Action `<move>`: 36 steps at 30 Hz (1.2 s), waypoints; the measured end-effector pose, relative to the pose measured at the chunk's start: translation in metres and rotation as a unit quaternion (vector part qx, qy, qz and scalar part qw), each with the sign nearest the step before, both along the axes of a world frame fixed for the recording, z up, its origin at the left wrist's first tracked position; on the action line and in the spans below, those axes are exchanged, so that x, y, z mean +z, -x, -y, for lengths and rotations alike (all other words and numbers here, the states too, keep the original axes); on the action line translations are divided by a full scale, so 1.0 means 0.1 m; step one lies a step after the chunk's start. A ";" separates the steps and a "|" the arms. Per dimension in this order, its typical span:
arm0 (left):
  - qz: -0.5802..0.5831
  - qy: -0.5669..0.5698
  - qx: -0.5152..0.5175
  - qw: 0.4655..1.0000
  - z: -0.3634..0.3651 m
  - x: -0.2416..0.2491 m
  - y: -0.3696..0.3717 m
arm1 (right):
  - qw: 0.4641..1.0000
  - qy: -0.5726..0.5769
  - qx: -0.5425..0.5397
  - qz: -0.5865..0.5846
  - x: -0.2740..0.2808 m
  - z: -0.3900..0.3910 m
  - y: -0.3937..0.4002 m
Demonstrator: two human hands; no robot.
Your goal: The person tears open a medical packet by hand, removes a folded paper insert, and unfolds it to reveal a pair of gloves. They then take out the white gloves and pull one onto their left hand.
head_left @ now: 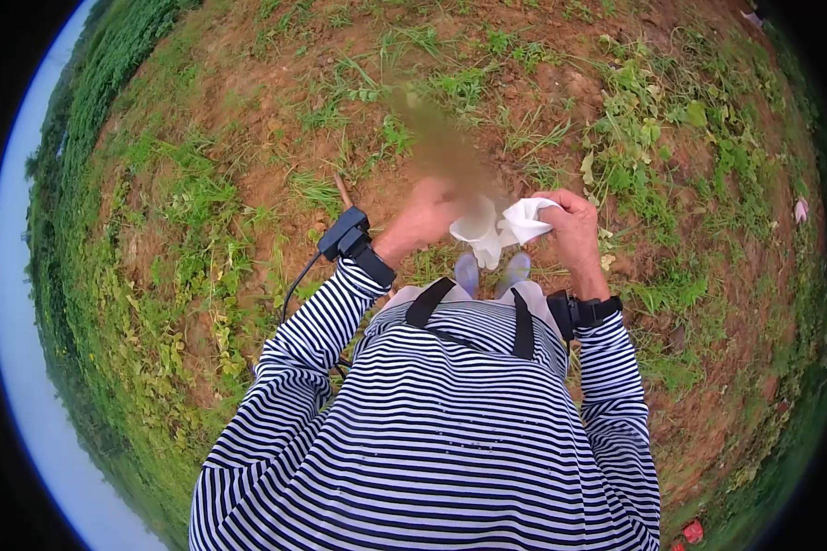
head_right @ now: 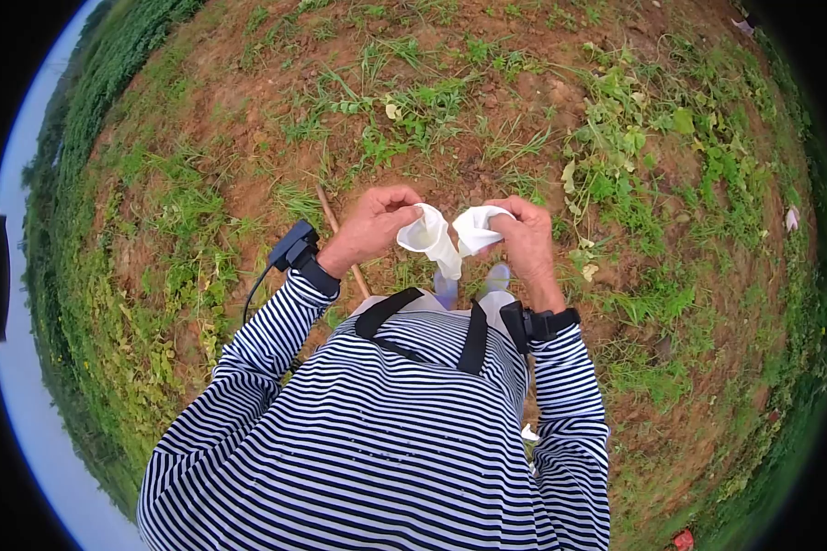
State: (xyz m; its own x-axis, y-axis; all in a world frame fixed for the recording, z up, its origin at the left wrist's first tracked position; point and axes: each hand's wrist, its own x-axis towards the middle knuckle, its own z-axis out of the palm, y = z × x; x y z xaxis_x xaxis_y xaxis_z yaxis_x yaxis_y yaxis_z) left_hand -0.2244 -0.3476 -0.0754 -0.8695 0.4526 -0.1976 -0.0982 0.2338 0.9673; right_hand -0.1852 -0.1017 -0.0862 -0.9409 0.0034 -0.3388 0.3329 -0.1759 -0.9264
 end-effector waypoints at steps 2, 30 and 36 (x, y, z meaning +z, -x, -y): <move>0.020 -0.011 0.014 1.000 -0.04 0.01 -0.02 | 0.998 -0.065 0.004 -0.016 -0.14 -0.04 -0.02; -0.185 0.038 0.165 0.968 -0.41 0.11 -0.48 | 0.949 -0.287 0.072 -0.105 -0.08 0.63 -0.01; -0.200 0.106 0.159 0.961 -0.28 0.01 -0.58 | 0.964 -0.227 0.087 -0.108 0.07 0.66 0.04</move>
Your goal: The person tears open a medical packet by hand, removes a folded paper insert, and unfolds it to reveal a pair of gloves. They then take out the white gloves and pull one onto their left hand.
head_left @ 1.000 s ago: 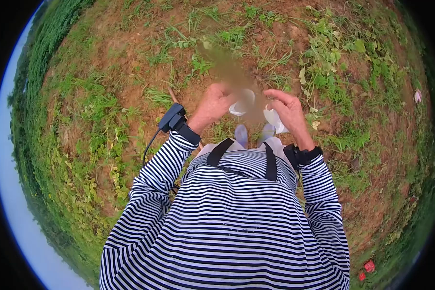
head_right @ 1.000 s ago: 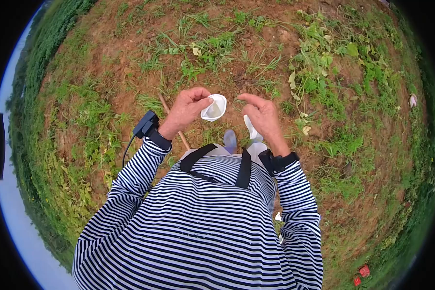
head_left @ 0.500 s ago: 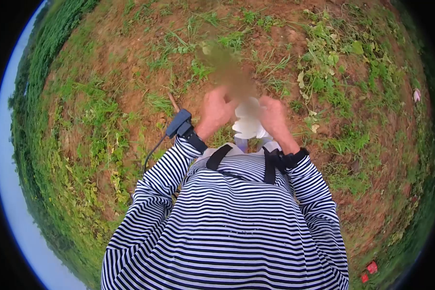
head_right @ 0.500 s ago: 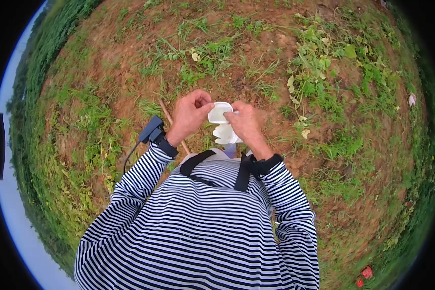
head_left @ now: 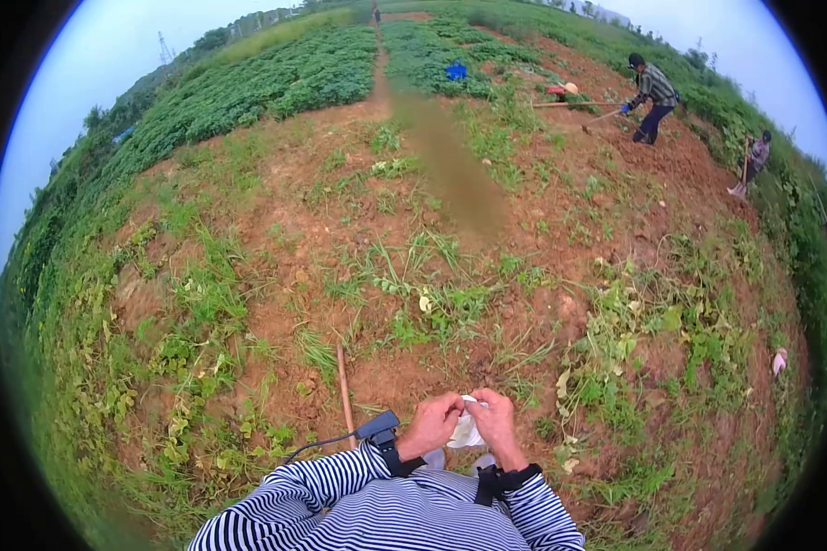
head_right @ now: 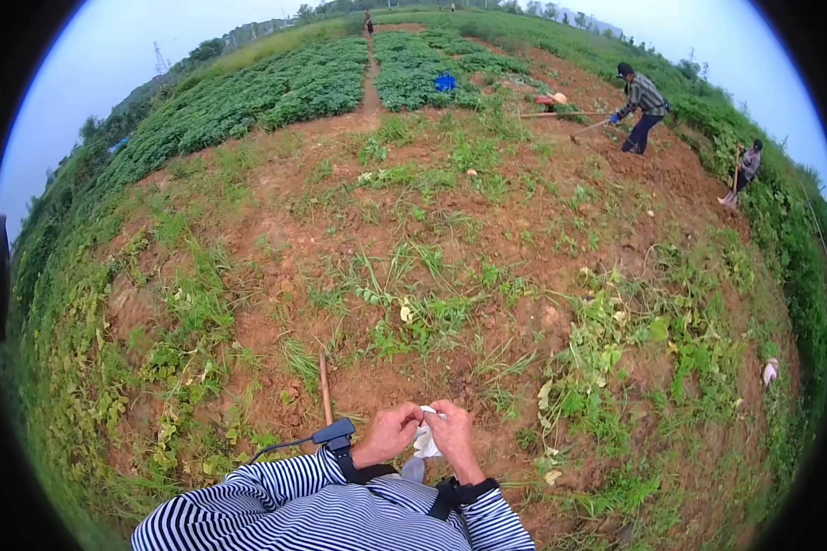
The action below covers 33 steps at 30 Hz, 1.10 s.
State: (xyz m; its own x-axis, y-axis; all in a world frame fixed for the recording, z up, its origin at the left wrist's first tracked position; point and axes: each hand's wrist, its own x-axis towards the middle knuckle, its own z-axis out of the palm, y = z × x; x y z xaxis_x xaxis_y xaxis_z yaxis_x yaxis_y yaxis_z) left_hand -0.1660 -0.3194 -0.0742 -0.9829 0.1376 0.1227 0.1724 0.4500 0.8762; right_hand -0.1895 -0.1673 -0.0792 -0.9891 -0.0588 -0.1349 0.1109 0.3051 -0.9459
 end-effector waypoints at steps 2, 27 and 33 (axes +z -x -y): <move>0.008 0.013 -0.005 1.000 0.04 0.04 0.01 | 1.000 0.030 0.002 -0.008 0.04 0.03 0.02; 0.217 -0.534 -0.021 0.817 0.07 0.21 0.37 | 0.970 0.211 0.096 0.067 0.68 0.14 -0.28; 0.162 -0.612 0.044 0.773 -0.07 0.47 0.42 | 0.977 0.181 0.107 0.024 0.80 0.18 -0.30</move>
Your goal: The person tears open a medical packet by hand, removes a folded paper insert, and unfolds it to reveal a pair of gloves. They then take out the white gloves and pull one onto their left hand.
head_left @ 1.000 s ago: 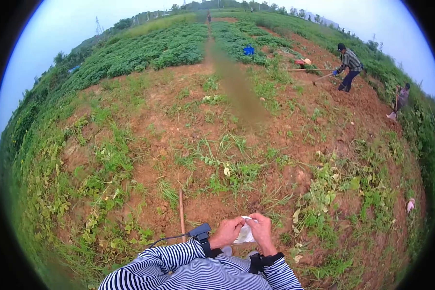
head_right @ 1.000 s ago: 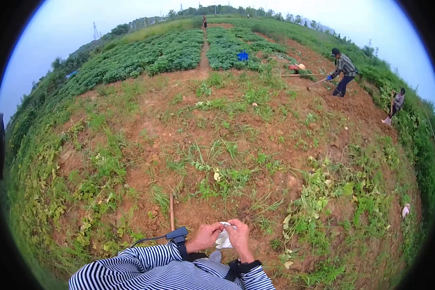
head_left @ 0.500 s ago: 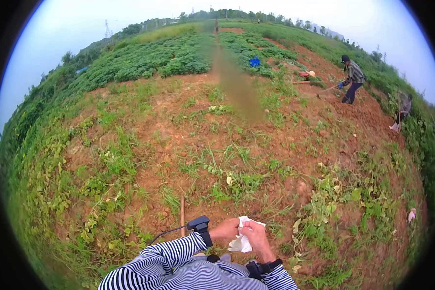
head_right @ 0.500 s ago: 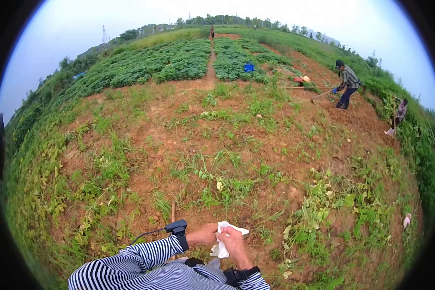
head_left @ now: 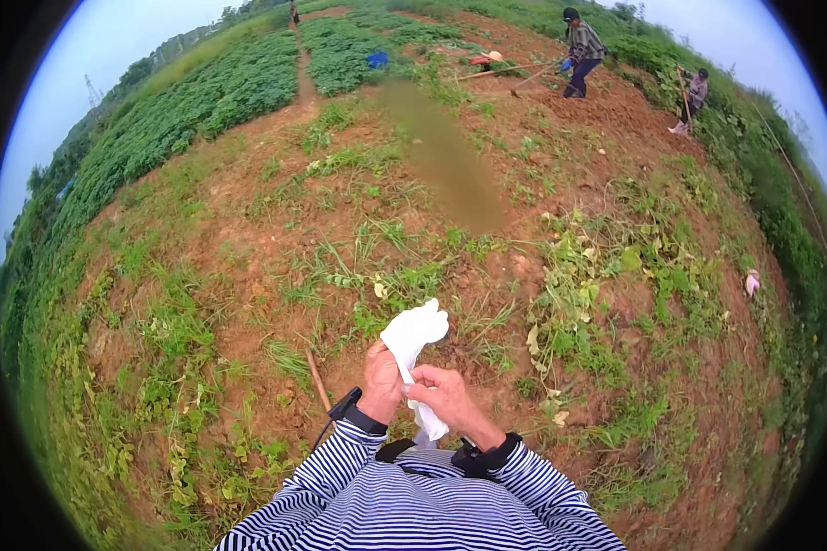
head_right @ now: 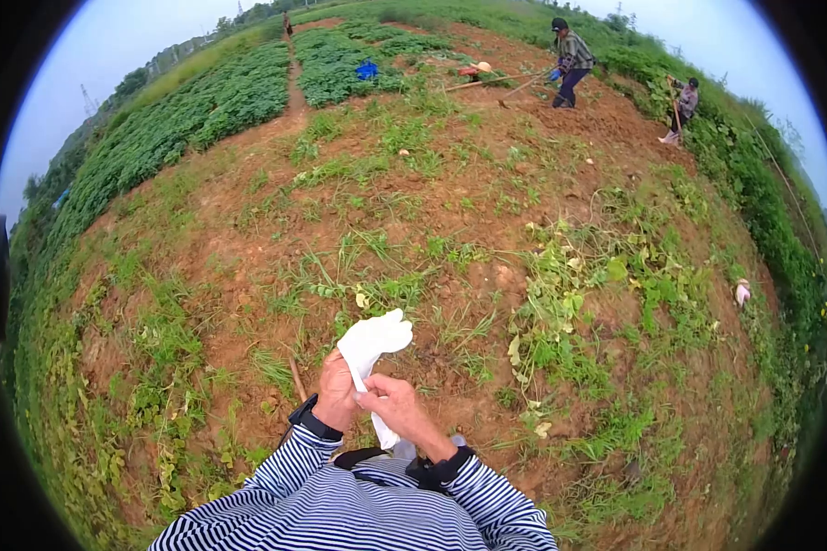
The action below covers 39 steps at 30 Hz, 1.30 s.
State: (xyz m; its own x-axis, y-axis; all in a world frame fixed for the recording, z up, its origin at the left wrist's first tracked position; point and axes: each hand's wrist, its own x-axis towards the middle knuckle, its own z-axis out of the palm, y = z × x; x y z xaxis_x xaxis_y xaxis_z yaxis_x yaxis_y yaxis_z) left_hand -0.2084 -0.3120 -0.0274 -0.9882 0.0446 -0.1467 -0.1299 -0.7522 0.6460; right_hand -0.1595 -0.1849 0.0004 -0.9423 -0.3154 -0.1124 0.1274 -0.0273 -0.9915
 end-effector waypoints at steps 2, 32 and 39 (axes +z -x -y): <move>-0.002 0.121 -0.023 0.992 0.00 -0.08 -0.01 | 1.000 -0.009 0.003 -0.013 0.05 -0.01 0.01; -0.047 0.314 0.038 0.947 0.00 -0.08 0.25 | 0.989 -0.062 -0.054 -0.127 0.19 0.10 0.00; -0.091 0.263 -0.132 0.951 0.06 0.00 0.13 | 0.987 -0.089 -0.040 -0.131 0.09 0.12 0.00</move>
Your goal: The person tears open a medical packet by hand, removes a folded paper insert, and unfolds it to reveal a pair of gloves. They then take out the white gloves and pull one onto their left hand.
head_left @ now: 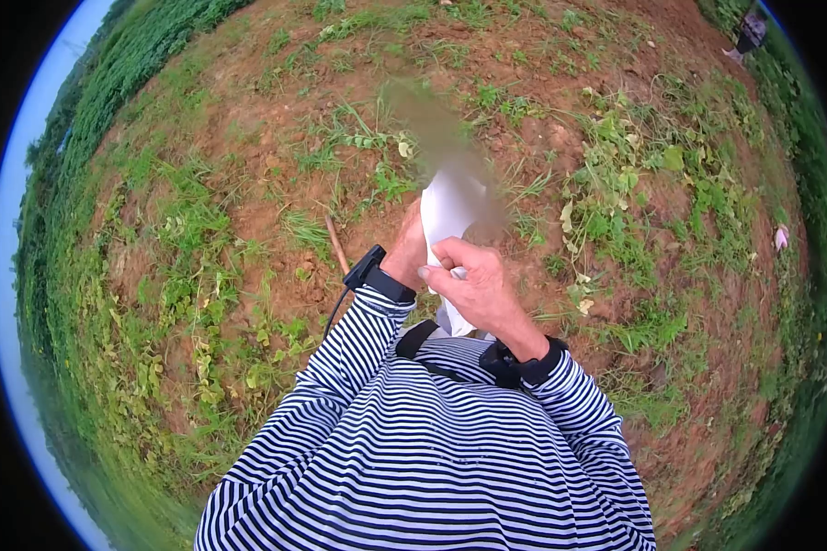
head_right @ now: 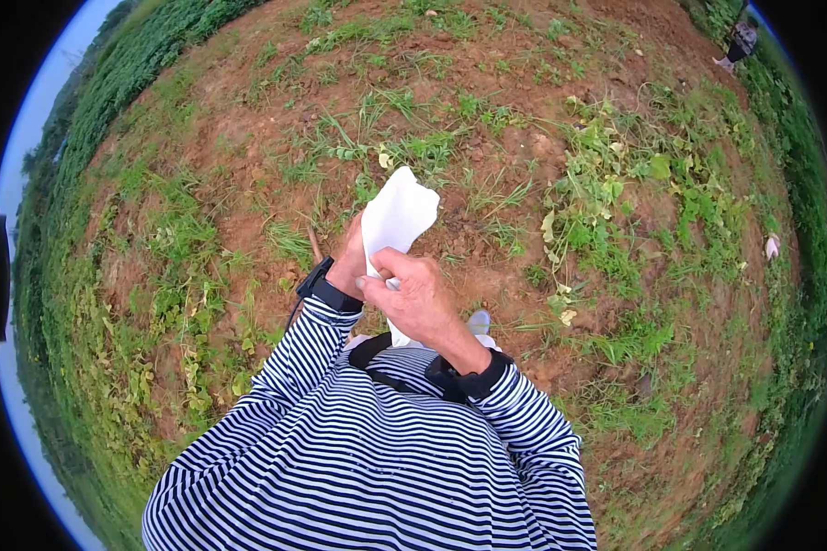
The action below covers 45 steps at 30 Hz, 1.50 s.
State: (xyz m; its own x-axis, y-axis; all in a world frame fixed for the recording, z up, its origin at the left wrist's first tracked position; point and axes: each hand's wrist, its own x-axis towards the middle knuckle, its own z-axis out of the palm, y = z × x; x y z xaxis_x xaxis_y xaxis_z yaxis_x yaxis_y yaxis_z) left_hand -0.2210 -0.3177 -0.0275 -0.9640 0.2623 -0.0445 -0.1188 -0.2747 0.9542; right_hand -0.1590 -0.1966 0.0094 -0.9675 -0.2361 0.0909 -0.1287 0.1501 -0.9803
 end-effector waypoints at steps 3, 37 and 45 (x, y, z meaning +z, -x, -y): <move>-0.045 0.082 -0.005 0.996 0.11 -0.13 0.06 | 1.000 0.009 0.019 0.009 -0.02 0.03 0.01; -0.298 0.575 -0.258 0.717 0.19 -0.75 -0.50 | 0.964 -0.252 0.066 0.060 -0.82 -0.27 0.28; -0.344 0.562 -0.283 0.697 0.24 -0.87 -0.38 | 0.975 -0.212 -0.039 0.060 -0.79 -0.15 0.27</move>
